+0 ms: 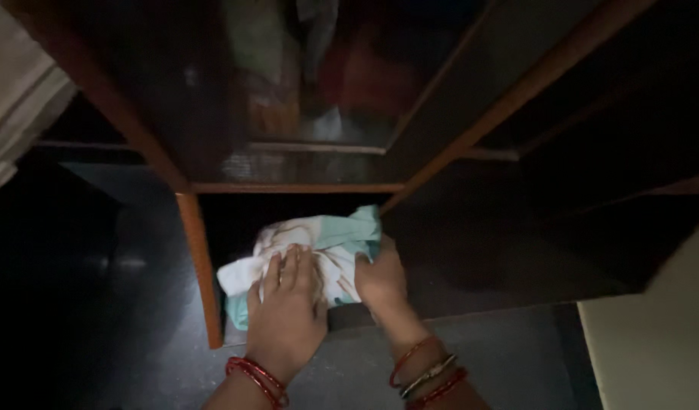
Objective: The person removes a floral pillowcase from a pillow by turning it inside out and pulling the pillow out. Then the person places the pillowcase back onto the pillow, aligning the corners and smoothing the fabric. The pillow is placed on a bed with a matching floral bedsheet.
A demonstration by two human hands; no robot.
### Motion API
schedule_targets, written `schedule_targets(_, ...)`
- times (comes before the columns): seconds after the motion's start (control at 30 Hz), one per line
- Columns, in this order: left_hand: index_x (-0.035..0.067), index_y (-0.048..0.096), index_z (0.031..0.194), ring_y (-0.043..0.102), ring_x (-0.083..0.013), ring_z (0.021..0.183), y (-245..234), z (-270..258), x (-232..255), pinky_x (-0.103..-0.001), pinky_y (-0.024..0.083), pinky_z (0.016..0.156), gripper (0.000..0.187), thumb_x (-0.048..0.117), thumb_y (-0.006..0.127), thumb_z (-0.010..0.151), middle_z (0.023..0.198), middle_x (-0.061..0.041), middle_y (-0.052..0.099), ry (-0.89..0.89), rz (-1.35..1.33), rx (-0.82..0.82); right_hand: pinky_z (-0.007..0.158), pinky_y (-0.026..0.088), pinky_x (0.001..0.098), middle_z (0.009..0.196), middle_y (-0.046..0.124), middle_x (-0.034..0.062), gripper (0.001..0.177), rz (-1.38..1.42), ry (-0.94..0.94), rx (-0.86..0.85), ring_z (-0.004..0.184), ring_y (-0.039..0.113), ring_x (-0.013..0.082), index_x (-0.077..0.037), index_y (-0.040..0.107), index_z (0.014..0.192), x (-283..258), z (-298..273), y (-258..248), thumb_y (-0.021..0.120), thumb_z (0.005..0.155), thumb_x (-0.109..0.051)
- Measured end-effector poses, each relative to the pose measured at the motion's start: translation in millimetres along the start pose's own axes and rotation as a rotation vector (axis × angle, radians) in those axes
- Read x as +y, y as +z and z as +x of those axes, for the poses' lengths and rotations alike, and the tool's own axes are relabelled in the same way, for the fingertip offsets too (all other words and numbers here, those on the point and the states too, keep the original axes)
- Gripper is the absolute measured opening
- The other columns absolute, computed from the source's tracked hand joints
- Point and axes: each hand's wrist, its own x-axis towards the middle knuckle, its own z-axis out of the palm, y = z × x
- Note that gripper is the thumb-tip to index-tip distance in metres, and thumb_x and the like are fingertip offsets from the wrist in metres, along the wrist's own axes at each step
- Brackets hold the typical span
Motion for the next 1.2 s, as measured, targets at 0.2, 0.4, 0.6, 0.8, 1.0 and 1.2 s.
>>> schedule_targets(0.2,0.02,0.0,0.16,-0.004,-0.0226,0.156,32.3,15.9,-12.2,-0.057,0.011,0.123,0.088,0.037,0.058,0.095,0.17,-0.001,-0.001,-0.066,0.12,-0.208,0.12,0.023,0.0477,0.162,0.011,0.0325,0.097,-0.422,-0.283,0.122,0.151,0.015,0.0431,0.01,0.009,0.154,21.9,-25.8,18.0,0.073,0.086,-0.016)
schedule_targets(0.4,0.021,0.003,0.162,0.001,-0.0233,0.158,41.8,24.4,-15.0,-0.058,0.015,0.123,0.086,0.032,0.057,0.096,0.171,-0.002,0.001,-0.03,0.106,-0.194,0.122,0.018,0.0495,0.167,0.003,0.0238,0.1,-0.423,-0.095,0.063,0.155,0.009,0.0381,0.005,0.002,0.156,20.1,-22.4,15.3,0.071,0.09,-0.023)
schedule_targets(0.6,0.019,0.008,0.162,0.005,-0.0234,0.157,31.7,22.2,-11.3,-0.058,0.017,0.122,0.088,0.023,0.06,0.092,0.172,-0.004,0.007,0.026,-0.016,-0.114,0.122,0.017,0.0482,0.164,0.008,0.0304,0.098,-0.424,-0.23,0.143,0.152,0.012,0.0427,0.009,0.007,0.155,19.2,-33.7,2.4,0.072,0.088,-0.022)
schedule_targets(0.8,0.002,0.03,0.154,0.049,-0.0344,0.132,-12.6,-12.2,0.4,-0.042,0.042,0.105,0.072,0.013,0.06,0.089,0.147,-0.024,0.049,0.291,-0.426,0.336,0.115,0.035,0.0409,0.157,0.036,0.0265,0.07,0.045,-0.25,0.047,0.144,0.039,0.0362,0.004,0.027,0.154,-38.7,-84.2,-8.3,0.059,0.097,-0.019)
schedule_targets(1.0,0.022,0.036,0.16,0.065,-0.0218,0.061,-100.8,-73.2,13.7,-0.038,0.05,0.061,0.069,0.011,0.051,0.093,0.071,-0.014,0.068,0.039,-0.688,0.205,0.106,0.051,0.0328,0.143,0.062,0.0173,0.046,0.47,-0.232,-0.083,0.13,0.063,0.0239,0.001,0.051,0.143,-120.5,-127.7,-25.7,0.049,0.099,-0.014)
schedule_targets(1.2,0.022,0.045,0.156,0.07,-0.026,0.071,-172.0,-128.0,0.3,-0.04,0.053,0.066,0.061,0.013,0.049,0.096,0.081,-0.016,0.071,0.022,-0.801,0.366,0.096,0.057,0.0303,0.13,0.073,0.0178,0.041,0.584,-0.3,-0.249,0.118,0.071,0.0212,0.003,0.06,0.136,-196.6,-173.1,-29.4,0.049,0.099,-0.011)
